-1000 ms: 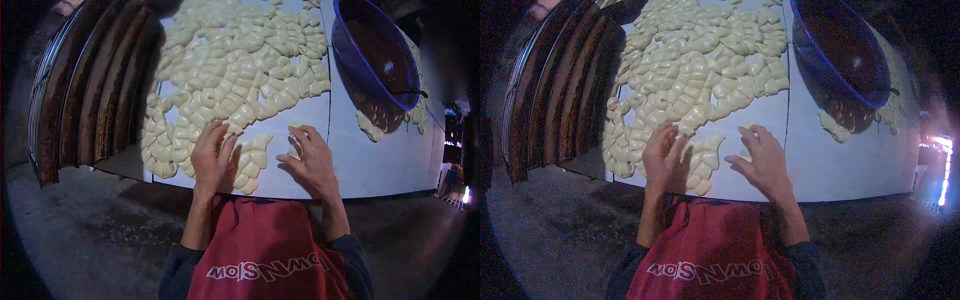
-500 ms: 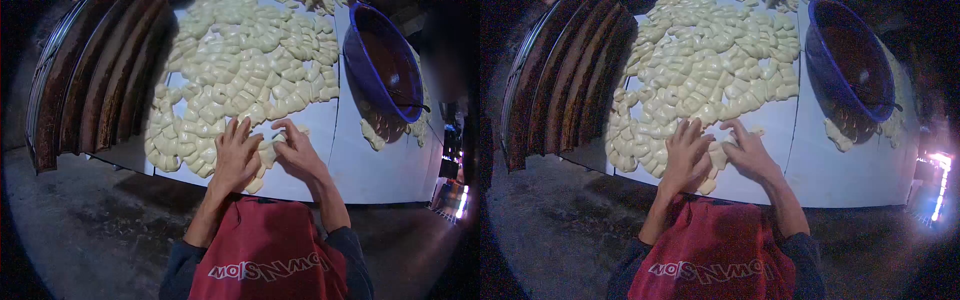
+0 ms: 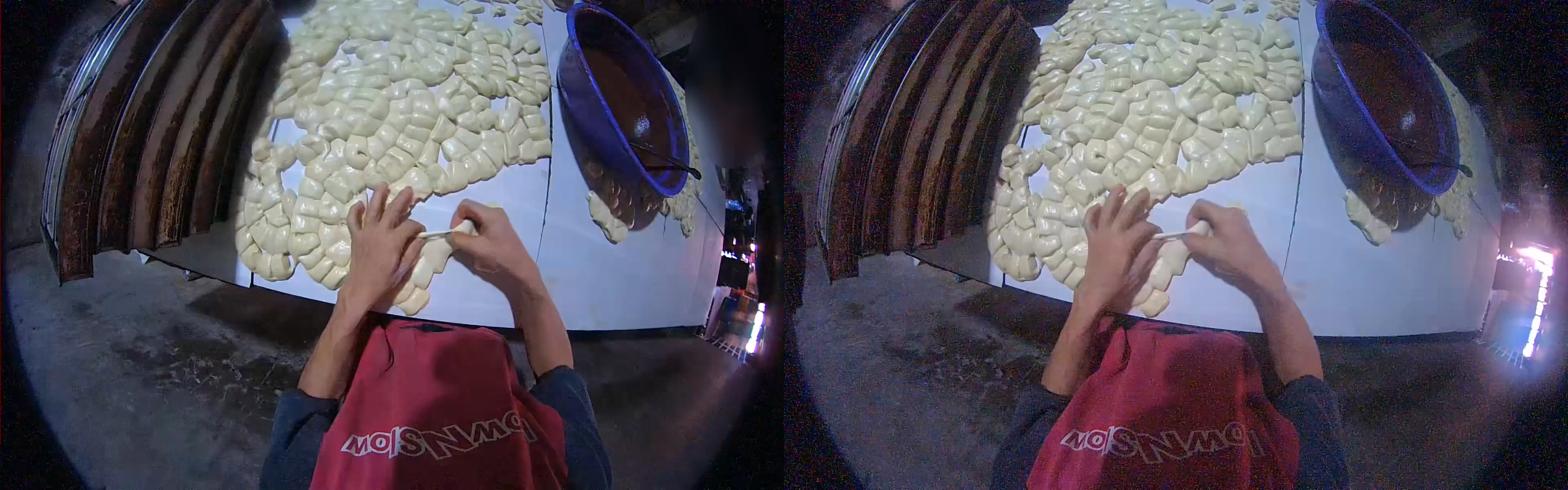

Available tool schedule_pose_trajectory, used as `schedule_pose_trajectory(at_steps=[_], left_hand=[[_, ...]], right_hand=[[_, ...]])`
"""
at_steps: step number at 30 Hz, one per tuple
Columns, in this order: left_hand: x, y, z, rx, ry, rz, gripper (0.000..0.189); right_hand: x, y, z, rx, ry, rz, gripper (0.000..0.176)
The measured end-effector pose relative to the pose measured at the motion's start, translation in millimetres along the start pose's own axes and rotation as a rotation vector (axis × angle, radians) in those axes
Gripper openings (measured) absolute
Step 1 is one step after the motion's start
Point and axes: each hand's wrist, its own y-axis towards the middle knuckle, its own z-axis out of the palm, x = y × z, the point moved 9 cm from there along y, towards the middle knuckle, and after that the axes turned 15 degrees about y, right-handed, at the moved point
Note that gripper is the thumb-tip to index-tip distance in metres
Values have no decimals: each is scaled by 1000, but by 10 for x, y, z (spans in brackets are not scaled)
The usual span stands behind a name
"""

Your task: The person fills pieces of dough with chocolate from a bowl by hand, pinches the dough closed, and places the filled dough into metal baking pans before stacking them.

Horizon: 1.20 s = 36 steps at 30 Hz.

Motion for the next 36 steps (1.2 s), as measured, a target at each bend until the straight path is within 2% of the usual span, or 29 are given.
schedule_pose_trajectory(at_steps=[1, 3, 6, 9, 10, 12, 13, 14, 17, 18, 19, 21, 22, 25, 26, 27, 29, 32, 33, 35, 36], left_hand=[[36, -22, -8, -7, 13, -18, 20], [82, -69, -3, -33, 30, -60, 22], [119, -126, 51, -11, 11, -101, 26], [152, -122, 106, 22, 24, -114, 27], [167, -117, 123, 58, -3, -135, 29], [157, -108, 83, 48, -30, -152, 27], [153, -106, 75, 44, -46, -159, 26], [144, -114, 106, 71, -67, -137, 41], [22, -90, 64, 85, -74, -111, 59], [-54, -95, 71, 90, -18, -60, 74], [-151, -89, 28, 45, 9, -21, 71], [-282, -67, 132, 82, 26, 6, 70], [-352, -49, 107, 13, 26, -12, 56], [-398, -27, 257, 24, -22, -1, 36], [-431, -34, 188, -61, -51, -5, 29], [-435, -54, 181, -66, -56, 8, 27], [-420, -85, 221, -11, 29, 18, 29], [-349, -103, 220, -61, 15, -40, 28], [-338, -71, 262, 17, 24, -34, 44], [-346, 14, 135, 23, -86, -93, 69], [-354, 56, 118, 38, -86, -93, 90]], right_hand=[[-8, -19, -42, -37, 130, 15, 15], [-46, -87, -115, -39, 228, 182, 16], [-65, -34, -111, -46, 341, 111, 19], [65, -78, -49, 19, 214, 126, 30], [63, -114, 3, 91, 132, 202, 34], [220, -45, 64, 177, -221, -209, 34], [238, -81, 77, 229, -322, -274, 32], [279, -125, 98, 276, -418, -345, 30], [348, -133, 143, 195, -526, -396, 23], [353, -132, 150, 196, -529, -394, 18], [365, -129, 153, 181, -529, -385, 18], [418, -138, 181, 156, -526, -369, 18], [428, -117, 183, 162, -456, -291, 21], [272, -101, 89, 130, -259, -92, 22], [180, -104, 59, 126, -125, -50, 21], [105, -134, 48, 138, 13, 40, 18], [207, -240, 23, 218, 168, 77, 15], [578, -435, -225, 303, 549, -243, 21], [599, -439, -291, 232, 619, -226, 26], [663, -413, -410, 82, 755, -207, 38], [506, -332, -435, 48, 725, -138, 46]])
